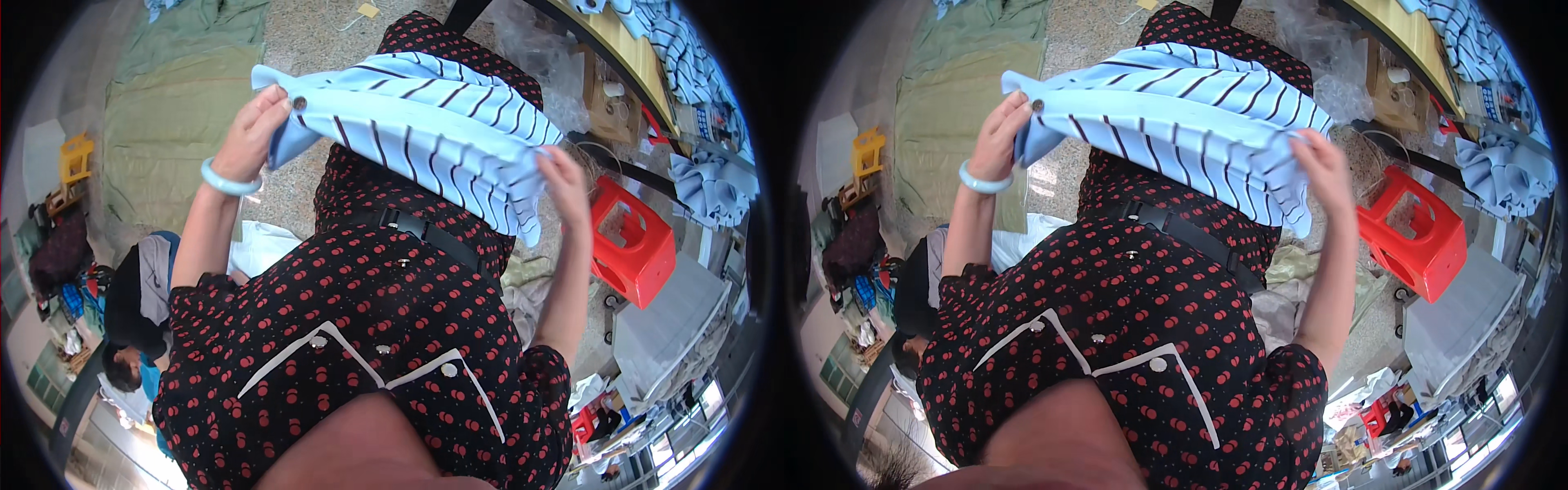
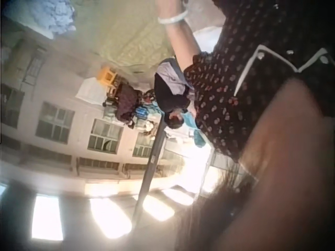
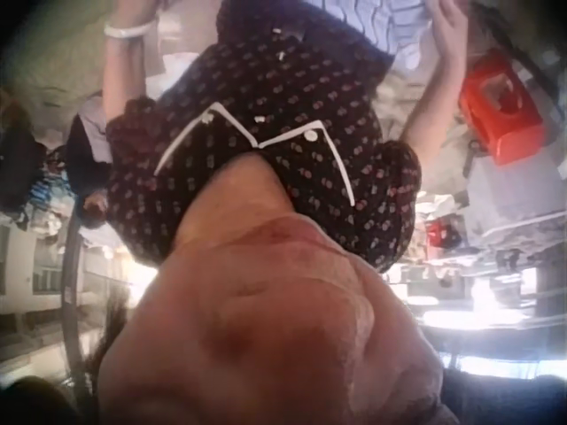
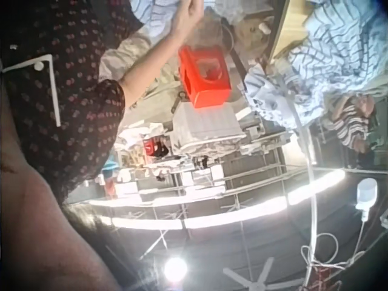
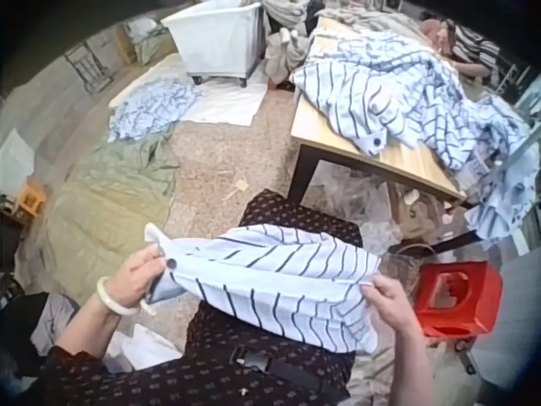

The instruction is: Inspecting a striped shirt for loose threads, trimming them with scissors, and folding the garment.

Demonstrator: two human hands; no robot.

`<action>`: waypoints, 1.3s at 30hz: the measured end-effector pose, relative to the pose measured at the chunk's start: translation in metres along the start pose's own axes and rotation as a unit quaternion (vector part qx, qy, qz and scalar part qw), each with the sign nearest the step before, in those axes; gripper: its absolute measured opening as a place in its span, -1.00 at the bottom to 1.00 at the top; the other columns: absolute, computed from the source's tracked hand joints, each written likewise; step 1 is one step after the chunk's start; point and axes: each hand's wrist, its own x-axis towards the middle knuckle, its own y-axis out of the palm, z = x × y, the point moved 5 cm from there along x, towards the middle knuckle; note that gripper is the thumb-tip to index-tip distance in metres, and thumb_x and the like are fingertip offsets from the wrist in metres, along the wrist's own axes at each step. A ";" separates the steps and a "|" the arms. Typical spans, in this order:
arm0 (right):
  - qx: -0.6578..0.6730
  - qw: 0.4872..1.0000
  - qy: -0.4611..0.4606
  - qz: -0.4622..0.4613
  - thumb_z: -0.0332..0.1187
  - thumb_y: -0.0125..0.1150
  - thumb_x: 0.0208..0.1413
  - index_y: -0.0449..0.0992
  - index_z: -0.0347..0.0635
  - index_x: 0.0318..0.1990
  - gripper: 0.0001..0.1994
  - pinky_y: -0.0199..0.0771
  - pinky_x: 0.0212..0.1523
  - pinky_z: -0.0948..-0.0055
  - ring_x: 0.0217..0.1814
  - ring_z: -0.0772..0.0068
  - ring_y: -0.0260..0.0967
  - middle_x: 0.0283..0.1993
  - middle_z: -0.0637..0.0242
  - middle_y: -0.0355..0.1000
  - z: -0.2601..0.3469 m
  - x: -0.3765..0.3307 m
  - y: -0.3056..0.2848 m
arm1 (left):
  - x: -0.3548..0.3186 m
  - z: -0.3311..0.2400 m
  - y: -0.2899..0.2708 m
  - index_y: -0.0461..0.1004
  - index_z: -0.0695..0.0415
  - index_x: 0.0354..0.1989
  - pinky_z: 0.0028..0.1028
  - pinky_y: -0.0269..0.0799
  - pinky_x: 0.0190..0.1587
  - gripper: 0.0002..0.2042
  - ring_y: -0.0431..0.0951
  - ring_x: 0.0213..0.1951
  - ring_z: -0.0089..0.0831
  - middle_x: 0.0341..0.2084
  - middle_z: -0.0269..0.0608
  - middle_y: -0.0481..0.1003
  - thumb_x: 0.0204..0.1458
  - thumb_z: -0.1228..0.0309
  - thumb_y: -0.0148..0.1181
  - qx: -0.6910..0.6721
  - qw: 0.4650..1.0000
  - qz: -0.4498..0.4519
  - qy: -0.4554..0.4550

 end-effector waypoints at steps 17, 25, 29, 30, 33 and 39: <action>-0.170 0.934 -0.306 0.069 -0.37 0.11 -0.10 0.44 -0.26 -0.32 -0.82 0.30 -0.21 0.41 -0.24 0.21 0.33 -0.32 0.20 0.40 0.078 0.051 0.132 | -0.007 0.087 0.007 0.34 0.28 -0.39 -0.62 0.23 -0.42 -0.81 0.27 -0.47 -0.70 -0.55 -0.41 0.34 0.02 0.37 -0.03 0.167 0.983 -0.002 -0.069; -0.229 0.889 -0.395 0.018 -0.47 0.18 -0.20 0.49 -0.15 -0.39 -0.86 0.30 -0.30 0.43 -0.33 0.28 0.32 -0.34 0.29 0.38 0.077 0.024 0.160 | -0.022 0.094 0.005 0.37 0.29 -0.43 -0.62 0.21 -0.47 -0.83 0.27 -0.51 -0.70 -0.61 -0.42 0.34 -0.01 0.40 -0.01 0.190 0.978 0.001 -0.088; -0.242 0.870 -0.428 -0.041 -0.52 0.17 -0.21 0.50 -0.14 -0.38 -0.84 0.33 -0.39 0.44 -0.36 0.32 0.32 -0.35 0.30 0.37 0.083 0.014 0.154 | -0.019 0.071 0.010 0.37 0.28 -0.43 -0.64 0.21 -0.45 -0.85 0.25 -0.49 -0.72 -0.59 -0.46 0.32 -0.01 0.41 0.00 0.195 0.975 0.036 -0.104; -0.254 0.864 -0.432 -0.047 -0.53 0.17 -0.22 0.49 -0.15 -0.38 -0.84 0.33 -0.38 0.44 -0.37 0.32 0.32 -0.35 0.30 0.38 0.085 0.012 0.153 | -0.019 0.069 0.011 0.36 0.26 -0.44 -0.66 0.21 -0.42 -0.86 0.24 -0.47 -0.73 -0.56 -0.48 0.31 0.00 0.42 0.00 0.209 0.970 0.056 -0.110; -0.243 0.869 -0.430 -0.005 -0.54 0.17 -0.23 0.49 -0.17 -0.39 -0.84 0.33 -0.38 0.44 -0.38 0.33 0.33 -0.38 0.30 0.39 0.085 0.008 0.155 | -0.017 0.064 0.004 0.40 0.24 -0.41 -0.54 0.26 -0.47 -0.87 0.34 -0.54 -0.59 -0.60 -0.30 0.38 -0.08 0.44 0.04 0.262 0.964 0.035 -0.033; -0.233 0.873 -0.427 0.023 -0.54 0.14 -0.19 0.47 -0.19 -0.40 -0.87 0.34 -0.38 0.42 -0.40 0.30 0.34 -0.44 0.28 0.40 0.080 0.009 0.161 | 0.015 0.018 0.034 0.43 0.21 -0.46 -0.43 0.32 -0.38 -0.86 0.41 -0.46 -0.27 -0.49 -0.13 0.39 -0.14 0.40 0.09 0.438 0.878 -0.025 0.191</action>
